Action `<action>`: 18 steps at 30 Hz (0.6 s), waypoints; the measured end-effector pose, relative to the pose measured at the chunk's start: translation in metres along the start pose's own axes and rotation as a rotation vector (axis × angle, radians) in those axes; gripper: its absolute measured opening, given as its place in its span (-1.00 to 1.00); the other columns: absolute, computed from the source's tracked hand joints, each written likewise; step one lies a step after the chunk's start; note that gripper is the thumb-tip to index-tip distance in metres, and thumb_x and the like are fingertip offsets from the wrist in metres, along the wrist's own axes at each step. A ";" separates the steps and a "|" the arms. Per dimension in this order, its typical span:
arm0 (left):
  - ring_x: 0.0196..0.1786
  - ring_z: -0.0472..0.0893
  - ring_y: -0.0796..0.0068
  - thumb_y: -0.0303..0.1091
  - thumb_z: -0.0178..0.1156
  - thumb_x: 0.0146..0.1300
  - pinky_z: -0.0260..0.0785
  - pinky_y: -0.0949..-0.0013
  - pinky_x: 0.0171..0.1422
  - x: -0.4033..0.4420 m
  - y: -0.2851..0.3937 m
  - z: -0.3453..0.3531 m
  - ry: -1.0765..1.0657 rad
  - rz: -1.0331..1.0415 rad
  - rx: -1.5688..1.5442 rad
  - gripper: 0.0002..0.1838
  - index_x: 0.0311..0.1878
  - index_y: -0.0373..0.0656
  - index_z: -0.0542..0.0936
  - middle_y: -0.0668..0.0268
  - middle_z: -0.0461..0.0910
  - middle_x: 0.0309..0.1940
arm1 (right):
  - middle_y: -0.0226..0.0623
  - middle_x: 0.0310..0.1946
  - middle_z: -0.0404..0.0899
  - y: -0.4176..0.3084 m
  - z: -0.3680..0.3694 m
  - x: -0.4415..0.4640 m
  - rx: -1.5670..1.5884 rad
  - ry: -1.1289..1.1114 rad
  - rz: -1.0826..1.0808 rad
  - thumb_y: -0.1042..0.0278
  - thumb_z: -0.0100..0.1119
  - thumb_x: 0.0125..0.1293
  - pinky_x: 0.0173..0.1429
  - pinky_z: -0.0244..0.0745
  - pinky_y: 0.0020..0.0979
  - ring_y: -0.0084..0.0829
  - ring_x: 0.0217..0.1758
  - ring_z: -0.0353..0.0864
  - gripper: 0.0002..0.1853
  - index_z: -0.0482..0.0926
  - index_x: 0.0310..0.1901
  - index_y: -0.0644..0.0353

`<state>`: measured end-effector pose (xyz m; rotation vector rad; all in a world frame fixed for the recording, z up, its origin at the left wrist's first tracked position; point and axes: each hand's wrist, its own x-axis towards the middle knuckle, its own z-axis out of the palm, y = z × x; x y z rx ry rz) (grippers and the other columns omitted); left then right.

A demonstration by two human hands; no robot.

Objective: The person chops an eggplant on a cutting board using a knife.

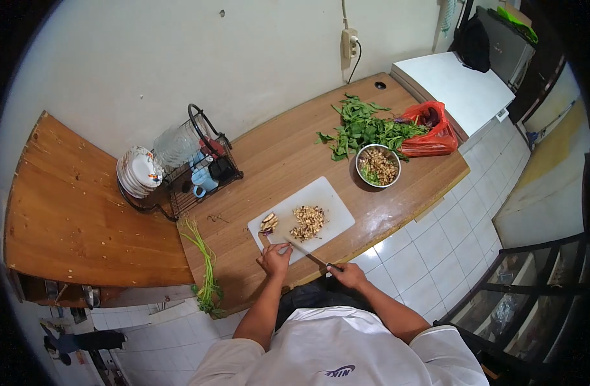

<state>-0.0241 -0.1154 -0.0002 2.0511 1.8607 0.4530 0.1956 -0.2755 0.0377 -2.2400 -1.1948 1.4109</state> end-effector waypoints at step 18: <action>0.10 0.58 0.45 -0.01 0.58 -0.01 0.14 0.18 0.27 0.001 -0.003 0.010 0.103 -0.083 -0.024 -0.78 -0.26 0.30 0.85 0.59 0.73 -0.14 | 0.07 -0.03 0.74 0.001 -0.010 -0.004 -0.017 -0.033 -0.012 -0.54 -0.03 0.36 0.25 0.58 -0.05 0.08 0.13 0.70 -0.29 0.72 0.19 -0.16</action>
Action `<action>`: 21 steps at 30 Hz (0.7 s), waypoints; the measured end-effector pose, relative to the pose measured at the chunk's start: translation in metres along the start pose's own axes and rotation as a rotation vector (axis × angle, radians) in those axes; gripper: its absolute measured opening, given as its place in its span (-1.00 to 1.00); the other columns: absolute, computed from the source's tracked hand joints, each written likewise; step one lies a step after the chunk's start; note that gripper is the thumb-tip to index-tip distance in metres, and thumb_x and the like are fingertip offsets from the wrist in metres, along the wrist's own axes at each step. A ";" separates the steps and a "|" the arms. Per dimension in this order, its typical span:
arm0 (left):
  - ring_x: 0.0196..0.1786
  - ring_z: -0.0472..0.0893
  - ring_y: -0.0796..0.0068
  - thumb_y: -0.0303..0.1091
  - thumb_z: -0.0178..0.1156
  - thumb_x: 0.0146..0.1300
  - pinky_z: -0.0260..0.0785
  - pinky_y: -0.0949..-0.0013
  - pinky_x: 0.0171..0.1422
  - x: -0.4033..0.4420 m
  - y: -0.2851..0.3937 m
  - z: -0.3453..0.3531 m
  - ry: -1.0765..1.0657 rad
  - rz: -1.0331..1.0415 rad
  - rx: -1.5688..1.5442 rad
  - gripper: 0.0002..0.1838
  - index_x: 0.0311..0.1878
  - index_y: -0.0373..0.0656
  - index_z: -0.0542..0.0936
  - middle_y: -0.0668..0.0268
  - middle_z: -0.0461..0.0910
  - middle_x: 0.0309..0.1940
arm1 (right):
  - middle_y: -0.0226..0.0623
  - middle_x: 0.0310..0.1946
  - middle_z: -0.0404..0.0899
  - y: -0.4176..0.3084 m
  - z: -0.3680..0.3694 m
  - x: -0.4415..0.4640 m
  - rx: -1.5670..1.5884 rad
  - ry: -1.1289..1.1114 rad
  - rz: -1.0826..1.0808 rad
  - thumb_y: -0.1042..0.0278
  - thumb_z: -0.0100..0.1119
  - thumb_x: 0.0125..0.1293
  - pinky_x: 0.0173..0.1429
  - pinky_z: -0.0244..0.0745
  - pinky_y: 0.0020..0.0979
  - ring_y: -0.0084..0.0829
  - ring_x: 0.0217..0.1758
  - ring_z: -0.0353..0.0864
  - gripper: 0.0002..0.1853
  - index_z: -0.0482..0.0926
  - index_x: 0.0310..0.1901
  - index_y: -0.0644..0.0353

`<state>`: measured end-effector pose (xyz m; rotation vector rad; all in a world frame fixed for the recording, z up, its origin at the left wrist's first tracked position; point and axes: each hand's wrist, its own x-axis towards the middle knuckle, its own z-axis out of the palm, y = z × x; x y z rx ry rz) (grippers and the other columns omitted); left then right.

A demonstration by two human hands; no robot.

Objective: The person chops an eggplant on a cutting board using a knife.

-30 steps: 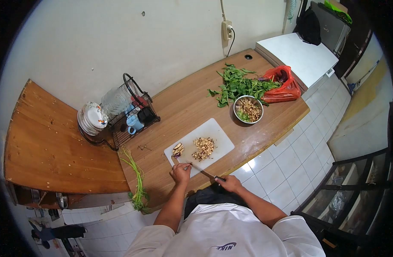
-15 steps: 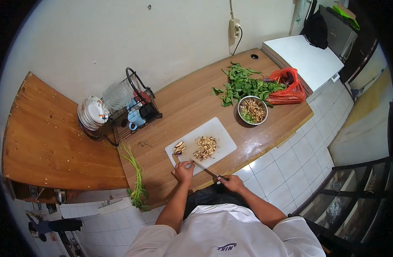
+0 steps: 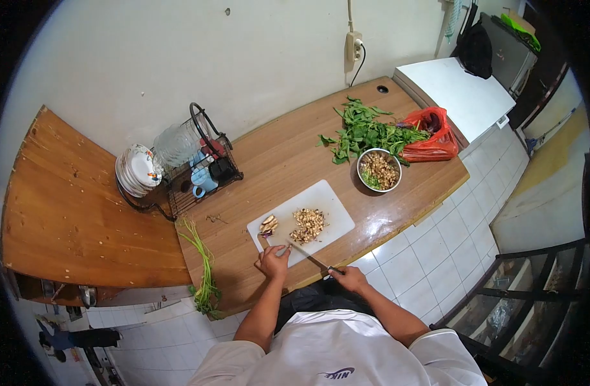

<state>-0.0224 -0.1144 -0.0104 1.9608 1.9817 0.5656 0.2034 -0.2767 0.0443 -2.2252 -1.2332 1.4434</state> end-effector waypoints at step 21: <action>0.03 0.61 0.50 -0.04 0.53 0.08 0.13 0.24 0.22 -0.009 0.002 -0.004 0.010 0.088 -0.078 -0.81 -0.25 0.22 0.84 0.62 0.75 -0.17 | 0.11 -0.14 0.74 -0.010 0.008 -0.003 0.054 -0.009 0.043 -0.48 0.04 0.38 0.20 0.57 -0.09 0.09 0.07 0.71 -0.29 0.76 0.08 0.04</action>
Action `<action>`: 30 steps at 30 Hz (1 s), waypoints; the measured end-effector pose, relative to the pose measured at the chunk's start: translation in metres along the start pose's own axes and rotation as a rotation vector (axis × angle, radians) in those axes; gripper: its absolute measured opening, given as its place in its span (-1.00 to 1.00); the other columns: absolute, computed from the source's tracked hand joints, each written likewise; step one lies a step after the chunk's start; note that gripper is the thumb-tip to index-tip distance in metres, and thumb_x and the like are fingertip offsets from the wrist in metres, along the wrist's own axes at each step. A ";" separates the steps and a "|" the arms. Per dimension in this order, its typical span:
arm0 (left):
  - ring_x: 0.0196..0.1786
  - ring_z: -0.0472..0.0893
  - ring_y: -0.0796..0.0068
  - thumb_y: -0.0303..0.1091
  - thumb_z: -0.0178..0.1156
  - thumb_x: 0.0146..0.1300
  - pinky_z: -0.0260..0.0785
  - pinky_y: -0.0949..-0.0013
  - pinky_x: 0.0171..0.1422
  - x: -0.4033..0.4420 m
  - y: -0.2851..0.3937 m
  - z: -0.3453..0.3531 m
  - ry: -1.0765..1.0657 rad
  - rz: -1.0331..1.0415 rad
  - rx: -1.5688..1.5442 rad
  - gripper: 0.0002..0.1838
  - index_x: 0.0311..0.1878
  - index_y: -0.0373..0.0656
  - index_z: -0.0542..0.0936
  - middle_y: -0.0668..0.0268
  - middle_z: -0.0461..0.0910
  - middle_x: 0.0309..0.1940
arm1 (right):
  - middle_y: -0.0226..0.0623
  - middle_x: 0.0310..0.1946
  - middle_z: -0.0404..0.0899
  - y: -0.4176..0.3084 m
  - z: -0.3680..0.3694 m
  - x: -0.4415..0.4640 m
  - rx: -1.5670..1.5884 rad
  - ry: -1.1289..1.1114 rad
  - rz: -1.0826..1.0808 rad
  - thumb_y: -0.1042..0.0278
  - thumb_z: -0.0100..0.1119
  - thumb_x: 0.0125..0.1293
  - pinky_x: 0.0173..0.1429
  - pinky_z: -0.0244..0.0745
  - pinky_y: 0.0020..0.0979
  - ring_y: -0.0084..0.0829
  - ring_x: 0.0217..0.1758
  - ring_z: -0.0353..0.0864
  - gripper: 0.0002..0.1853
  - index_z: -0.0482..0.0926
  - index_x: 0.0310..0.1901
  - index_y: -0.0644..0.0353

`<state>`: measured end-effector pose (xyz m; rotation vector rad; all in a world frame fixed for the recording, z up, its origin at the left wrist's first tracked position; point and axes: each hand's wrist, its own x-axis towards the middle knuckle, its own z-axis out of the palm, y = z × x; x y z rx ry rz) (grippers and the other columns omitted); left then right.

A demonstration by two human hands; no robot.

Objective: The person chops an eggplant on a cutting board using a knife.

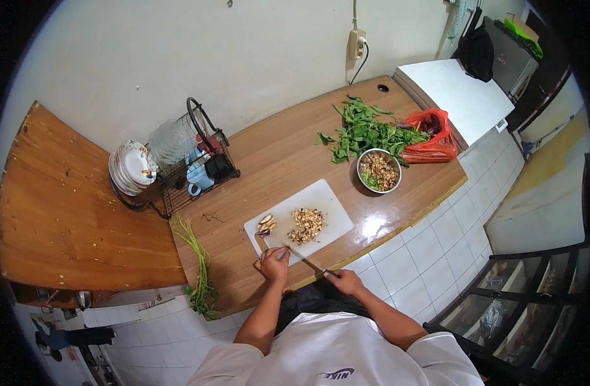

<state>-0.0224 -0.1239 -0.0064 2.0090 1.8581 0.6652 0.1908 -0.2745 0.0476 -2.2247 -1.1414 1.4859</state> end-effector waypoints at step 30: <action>-0.02 0.60 0.47 -0.09 0.51 0.09 0.15 0.18 0.22 0.012 -0.007 -0.004 -0.103 0.065 -0.020 -0.88 -0.37 0.17 0.84 0.61 0.73 -0.25 | 0.13 -0.14 0.74 -0.012 -0.003 0.003 -0.124 -0.048 0.007 -0.49 -0.03 0.41 0.20 0.57 -0.05 0.12 0.07 0.70 -0.24 0.71 0.12 0.10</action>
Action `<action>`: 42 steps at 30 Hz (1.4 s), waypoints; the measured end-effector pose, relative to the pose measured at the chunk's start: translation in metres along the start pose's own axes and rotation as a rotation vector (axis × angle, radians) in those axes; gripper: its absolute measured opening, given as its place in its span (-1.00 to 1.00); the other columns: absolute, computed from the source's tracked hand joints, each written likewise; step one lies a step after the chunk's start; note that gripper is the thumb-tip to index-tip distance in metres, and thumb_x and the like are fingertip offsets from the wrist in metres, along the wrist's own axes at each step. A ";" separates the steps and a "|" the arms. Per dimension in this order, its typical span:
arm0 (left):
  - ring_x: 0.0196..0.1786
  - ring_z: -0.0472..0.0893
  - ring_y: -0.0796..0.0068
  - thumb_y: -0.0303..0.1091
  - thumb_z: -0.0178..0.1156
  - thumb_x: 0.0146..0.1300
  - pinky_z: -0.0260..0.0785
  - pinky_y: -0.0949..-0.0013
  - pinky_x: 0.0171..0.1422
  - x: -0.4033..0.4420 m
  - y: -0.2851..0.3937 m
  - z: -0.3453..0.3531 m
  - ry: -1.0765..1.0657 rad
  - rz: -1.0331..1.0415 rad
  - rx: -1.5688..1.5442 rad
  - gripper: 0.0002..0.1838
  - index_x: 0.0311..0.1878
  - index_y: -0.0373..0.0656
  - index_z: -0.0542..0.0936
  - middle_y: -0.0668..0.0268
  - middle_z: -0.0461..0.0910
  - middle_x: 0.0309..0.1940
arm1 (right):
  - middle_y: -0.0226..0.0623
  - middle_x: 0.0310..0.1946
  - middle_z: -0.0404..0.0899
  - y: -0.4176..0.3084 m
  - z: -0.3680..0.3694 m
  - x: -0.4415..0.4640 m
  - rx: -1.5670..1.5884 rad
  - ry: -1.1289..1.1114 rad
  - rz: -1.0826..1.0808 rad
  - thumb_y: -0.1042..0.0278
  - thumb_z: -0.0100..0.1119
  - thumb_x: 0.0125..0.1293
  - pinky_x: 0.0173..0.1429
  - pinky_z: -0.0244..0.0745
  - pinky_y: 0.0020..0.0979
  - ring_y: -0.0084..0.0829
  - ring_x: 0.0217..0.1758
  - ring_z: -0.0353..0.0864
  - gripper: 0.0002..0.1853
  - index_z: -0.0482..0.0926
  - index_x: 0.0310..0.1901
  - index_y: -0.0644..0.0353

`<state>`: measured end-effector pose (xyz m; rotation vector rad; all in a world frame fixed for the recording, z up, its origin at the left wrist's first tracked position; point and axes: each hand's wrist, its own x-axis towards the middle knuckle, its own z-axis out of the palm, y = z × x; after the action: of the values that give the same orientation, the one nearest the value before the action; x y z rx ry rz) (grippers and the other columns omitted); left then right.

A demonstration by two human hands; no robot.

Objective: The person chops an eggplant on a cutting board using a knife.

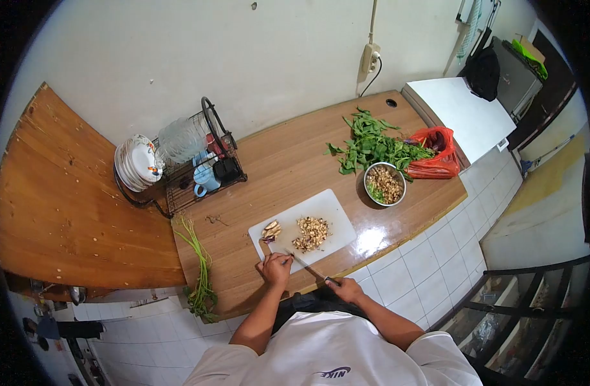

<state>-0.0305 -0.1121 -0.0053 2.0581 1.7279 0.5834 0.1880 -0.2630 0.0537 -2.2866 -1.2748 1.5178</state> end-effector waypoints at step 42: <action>0.05 0.62 0.38 -0.07 0.55 0.01 0.13 0.14 0.20 0.006 -0.007 0.000 -0.080 -0.035 -0.005 -0.84 -0.38 0.15 0.84 0.53 0.75 -0.25 | 0.11 -0.12 0.74 0.008 -0.009 0.007 -0.010 -0.021 -0.105 -0.40 -0.05 0.48 0.19 0.56 -0.08 0.09 0.07 0.71 -0.31 0.67 0.18 0.07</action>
<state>-0.0350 -0.1050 -0.0085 2.0157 1.7118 0.4878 0.2005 -0.2607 0.0494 -2.1777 -1.3879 1.5077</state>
